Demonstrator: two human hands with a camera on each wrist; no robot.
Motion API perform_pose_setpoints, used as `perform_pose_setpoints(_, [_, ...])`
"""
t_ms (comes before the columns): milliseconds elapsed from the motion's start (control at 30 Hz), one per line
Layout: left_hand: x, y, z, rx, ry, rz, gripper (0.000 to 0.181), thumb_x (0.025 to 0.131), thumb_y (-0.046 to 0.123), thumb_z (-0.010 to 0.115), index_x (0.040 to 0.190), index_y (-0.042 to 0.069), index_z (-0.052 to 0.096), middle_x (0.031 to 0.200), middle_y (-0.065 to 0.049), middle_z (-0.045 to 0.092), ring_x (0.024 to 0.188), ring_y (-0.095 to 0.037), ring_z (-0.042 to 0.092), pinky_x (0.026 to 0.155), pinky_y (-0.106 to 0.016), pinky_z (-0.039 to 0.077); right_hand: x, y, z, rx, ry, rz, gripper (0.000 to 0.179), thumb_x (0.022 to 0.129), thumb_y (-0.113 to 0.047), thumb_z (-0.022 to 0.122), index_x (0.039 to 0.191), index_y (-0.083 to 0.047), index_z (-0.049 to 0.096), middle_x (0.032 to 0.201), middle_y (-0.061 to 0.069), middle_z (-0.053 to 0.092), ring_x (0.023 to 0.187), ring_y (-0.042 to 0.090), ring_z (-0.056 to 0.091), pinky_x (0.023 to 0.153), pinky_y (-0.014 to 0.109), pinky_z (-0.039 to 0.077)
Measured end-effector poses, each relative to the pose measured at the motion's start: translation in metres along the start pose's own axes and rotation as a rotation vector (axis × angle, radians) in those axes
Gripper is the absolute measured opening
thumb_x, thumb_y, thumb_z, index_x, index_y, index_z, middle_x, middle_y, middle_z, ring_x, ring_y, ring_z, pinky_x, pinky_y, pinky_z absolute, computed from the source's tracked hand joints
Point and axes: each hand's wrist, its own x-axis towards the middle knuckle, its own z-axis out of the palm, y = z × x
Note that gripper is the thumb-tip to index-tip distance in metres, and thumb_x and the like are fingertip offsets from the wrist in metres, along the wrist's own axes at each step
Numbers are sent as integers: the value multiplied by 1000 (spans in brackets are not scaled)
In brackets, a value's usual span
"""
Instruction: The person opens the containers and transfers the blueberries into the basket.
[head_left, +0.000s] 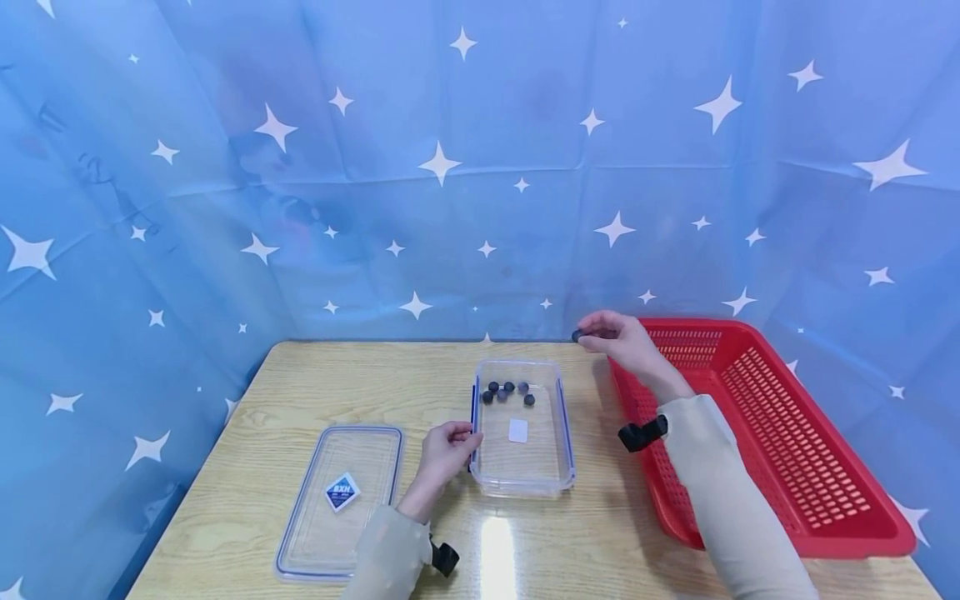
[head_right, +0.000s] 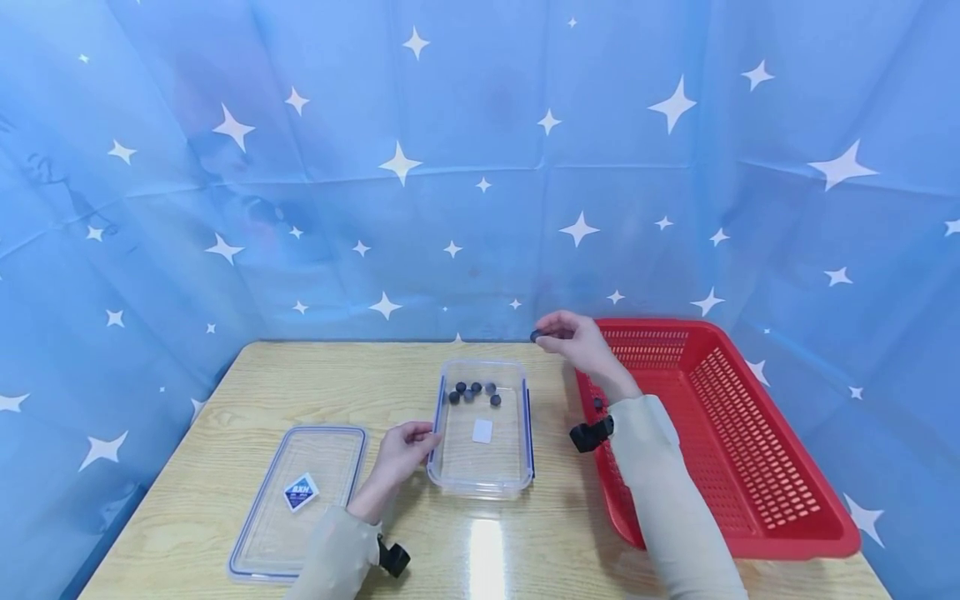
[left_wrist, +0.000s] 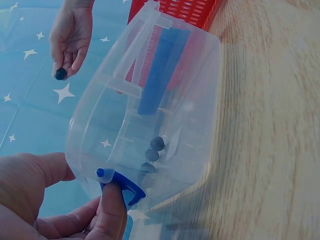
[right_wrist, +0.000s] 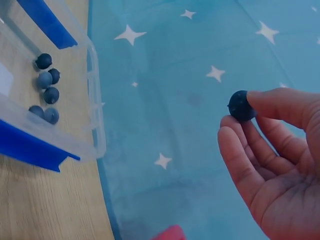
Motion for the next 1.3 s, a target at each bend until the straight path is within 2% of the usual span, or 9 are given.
perform_pose_setpoints(233, [0,0,0,-4,-3,-2,27,82,7,68,104,-8,64,81,-7,61,68,-10,55,58,-19,48,-9,6,-17,-6,33,26,34,89,-19,65,116,1,56,107,14,59,89,13,58,83,34,51])
perform_pose_setpoints(300, [0,0,0,-1,-3,0,27,82,8,68,104,-8,64,81,-7,61,68,-10,55,58,-19,48,-11,7,-22,8,44,34,35,89,-20,65,116,1,56,106,13,59,90,17,59,84,33,51])
perform_pose_setpoints(533, [0,1,0,6,2,8,26,82,8,68,102,-8,64,80,-6,62,68,-9,55,58,-19,48,-21,17,-40,71,62,42,38,89,-20,65,117,2,53,100,-1,60,88,8,58,81,26,51])
perform_pose_setpoints(667, [0,1,0,1,2,1,26,82,8,68,102,-8,64,80,-6,62,67,-9,55,57,-18,47,-25,29,-50,141,58,17,34,90,-16,63,116,3,52,97,-6,60,87,9,60,79,23,52])
perform_pose_setpoints(800, [0,1,0,-5,0,0,26,82,8,68,102,-8,64,80,-6,61,66,-9,54,56,-18,47,-29,42,-58,184,46,14,32,91,-13,61,118,1,53,98,-7,59,88,8,59,77,20,51])
perform_pose_setpoints(1033, [0,1,0,-7,-10,-2,27,82,8,68,103,-8,64,81,-6,62,67,-9,55,57,-18,47,-35,59,-70,120,33,82,33,91,-18,62,115,3,53,94,-10,59,87,7,55,76,21,50])
perform_pose_setpoints(1300, [0,1,-1,-17,-14,0,27,82,8,68,103,-8,64,80,-6,61,66,-9,54,56,-18,47,-40,81,-79,217,-3,126,29,93,-11,58,112,9,48,93,-5,58,86,6,61,80,24,52])
